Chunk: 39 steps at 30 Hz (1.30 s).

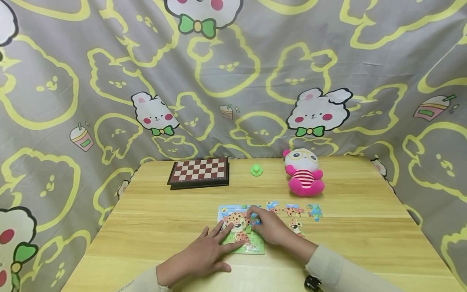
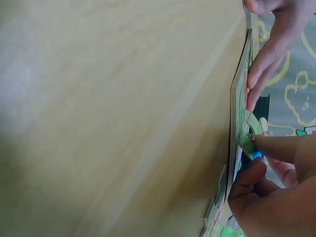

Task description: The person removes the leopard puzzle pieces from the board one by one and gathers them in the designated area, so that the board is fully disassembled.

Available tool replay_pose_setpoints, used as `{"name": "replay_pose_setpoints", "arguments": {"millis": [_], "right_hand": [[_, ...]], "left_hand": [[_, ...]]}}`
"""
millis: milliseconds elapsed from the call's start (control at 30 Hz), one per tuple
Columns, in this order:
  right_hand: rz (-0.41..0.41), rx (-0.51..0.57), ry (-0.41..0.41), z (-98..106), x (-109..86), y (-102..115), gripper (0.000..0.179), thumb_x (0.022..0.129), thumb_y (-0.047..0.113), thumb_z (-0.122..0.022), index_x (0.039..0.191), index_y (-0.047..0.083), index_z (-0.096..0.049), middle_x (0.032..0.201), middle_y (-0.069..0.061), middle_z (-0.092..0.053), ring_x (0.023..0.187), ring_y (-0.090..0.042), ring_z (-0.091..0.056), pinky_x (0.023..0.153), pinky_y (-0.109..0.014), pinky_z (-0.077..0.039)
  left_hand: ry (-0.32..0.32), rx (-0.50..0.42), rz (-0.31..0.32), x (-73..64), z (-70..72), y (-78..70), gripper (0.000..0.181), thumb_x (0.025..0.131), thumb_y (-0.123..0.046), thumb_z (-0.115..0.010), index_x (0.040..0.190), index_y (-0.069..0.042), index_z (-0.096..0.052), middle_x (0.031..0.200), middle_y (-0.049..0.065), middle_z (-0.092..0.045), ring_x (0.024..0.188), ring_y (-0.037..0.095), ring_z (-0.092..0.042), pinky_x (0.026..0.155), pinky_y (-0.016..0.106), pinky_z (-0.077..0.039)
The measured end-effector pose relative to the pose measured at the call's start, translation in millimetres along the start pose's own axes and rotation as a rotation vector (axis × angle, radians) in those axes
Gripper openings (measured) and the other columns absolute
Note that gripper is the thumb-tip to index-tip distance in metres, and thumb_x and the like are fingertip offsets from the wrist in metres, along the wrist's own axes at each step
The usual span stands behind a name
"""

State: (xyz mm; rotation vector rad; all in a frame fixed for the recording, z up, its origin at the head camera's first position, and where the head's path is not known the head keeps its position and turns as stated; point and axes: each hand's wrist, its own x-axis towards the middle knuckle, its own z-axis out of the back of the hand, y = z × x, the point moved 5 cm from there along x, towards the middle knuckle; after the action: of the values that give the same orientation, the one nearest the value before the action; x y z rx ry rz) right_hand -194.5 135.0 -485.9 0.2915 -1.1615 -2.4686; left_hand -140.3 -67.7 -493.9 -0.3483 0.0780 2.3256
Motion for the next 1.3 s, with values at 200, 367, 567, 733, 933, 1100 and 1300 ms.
{"name": "replay_pose_setpoints", "arguments": {"millis": [200,367,567,733,933,1100,1300], "right_hand": [[-0.003,0.022,-0.019,5.6,-2.7,-3.8,0.02,0.099,0.003,-0.065,0.114,0.016,-0.064,0.087,0.002,-0.063,0.079,-0.015,-0.056,0.07,-0.029,-0.047],[-0.019,0.041,-0.016,10.4,-6.5,-8.0,0.017,0.101,0.006,-0.064,0.114,0.017,-0.063,0.082,0.001,-0.059,0.075,-0.015,-0.053,0.066,-0.027,-0.046],[-0.021,0.048,-0.03,18.5,-11.4,-13.8,0.016,0.102,0.006,-0.062,0.115,0.015,-0.064,0.083,0.001,-0.058,0.075,-0.015,-0.051,0.067,-0.026,-0.044],[-0.006,0.06,-0.044,26.4,-17.6,-20.3,0.017,0.101,0.005,-0.063,0.115,0.014,-0.065,0.083,0.0,-0.057,0.073,-0.014,-0.05,0.064,-0.025,-0.045],[-0.018,0.066,-0.062,35.6,-27.2,-29.3,0.016,0.101,0.008,-0.064,0.115,0.015,-0.065,0.08,-0.002,-0.051,0.072,-0.014,-0.048,0.062,-0.025,-0.043],[-0.03,0.087,-0.079,43.1,-36.2,-34.4,0.019,0.101,0.006,-0.063,0.119,0.012,-0.066,0.096,-0.005,-0.063,0.072,-0.013,-0.051,0.061,-0.025,-0.048],[-0.07,0.023,-0.103,53.7,-48.7,-42.7,0.018,0.1,0.005,-0.064,0.115,0.014,-0.066,0.085,0.0,-0.055,0.073,-0.012,-0.047,0.064,-0.025,-0.042]], "left_hand": [[0.004,-0.003,0.003,-0.4,-0.1,0.4,0.072,0.092,-0.074,-0.047,0.158,-0.056,-0.023,0.172,0.008,-0.018,0.156,0.042,-0.02,0.107,0.067,-0.043],[-0.001,-0.01,0.0,-0.5,-1.6,1.2,0.072,0.092,-0.073,-0.047,0.158,-0.055,-0.024,0.173,0.007,-0.018,0.156,0.042,-0.021,0.106,0.068,-0.043],[0.007,-0.036,0.002,-0.1,-4.2,1.7,0.071,0.093,-0.071,-0.049,0.158,-0.055,-0.025,0.173,0.007,-0.017,0.156,0.042,-0.02,0.108,0.068,-0.041],[0.006,-0.033,0.003,-0.3,-3.9,1.6,0.071,0.093,-0.071,-0.048,0.158,-0.055,-0.024,0.173,0.008,-0.017,0.156,0.042,-0.019,0.108,0.068,-0.041],[0.003,-0.02,0.004,-0.2,-2.1,1.1,0.072,0.092,-0.073,-0.047,0.158,-0.056,-0.024,0.173,0.007,-0.016,0.156,0.041,-0.018,0.108,0.068,-0.041],[0.007,-0.04,0.003,0.0,-3.7,1.5,0.071,0.093,-0.071,-0.049,0.158,-0.056,-0.024,0.173,0.008,-0.016,0.156,0.042,-0.018,0.109,0.068,-0.04],[0.01,-0.033,-0.001,0.2,-2.9,0.8,0.072,0.094,-0.071,-0.049,0.159,-0.055,-0.023,0.173,0.009,-0.016,0.156,0.042,-0.018,0.109,0.068,-0.04]]}}
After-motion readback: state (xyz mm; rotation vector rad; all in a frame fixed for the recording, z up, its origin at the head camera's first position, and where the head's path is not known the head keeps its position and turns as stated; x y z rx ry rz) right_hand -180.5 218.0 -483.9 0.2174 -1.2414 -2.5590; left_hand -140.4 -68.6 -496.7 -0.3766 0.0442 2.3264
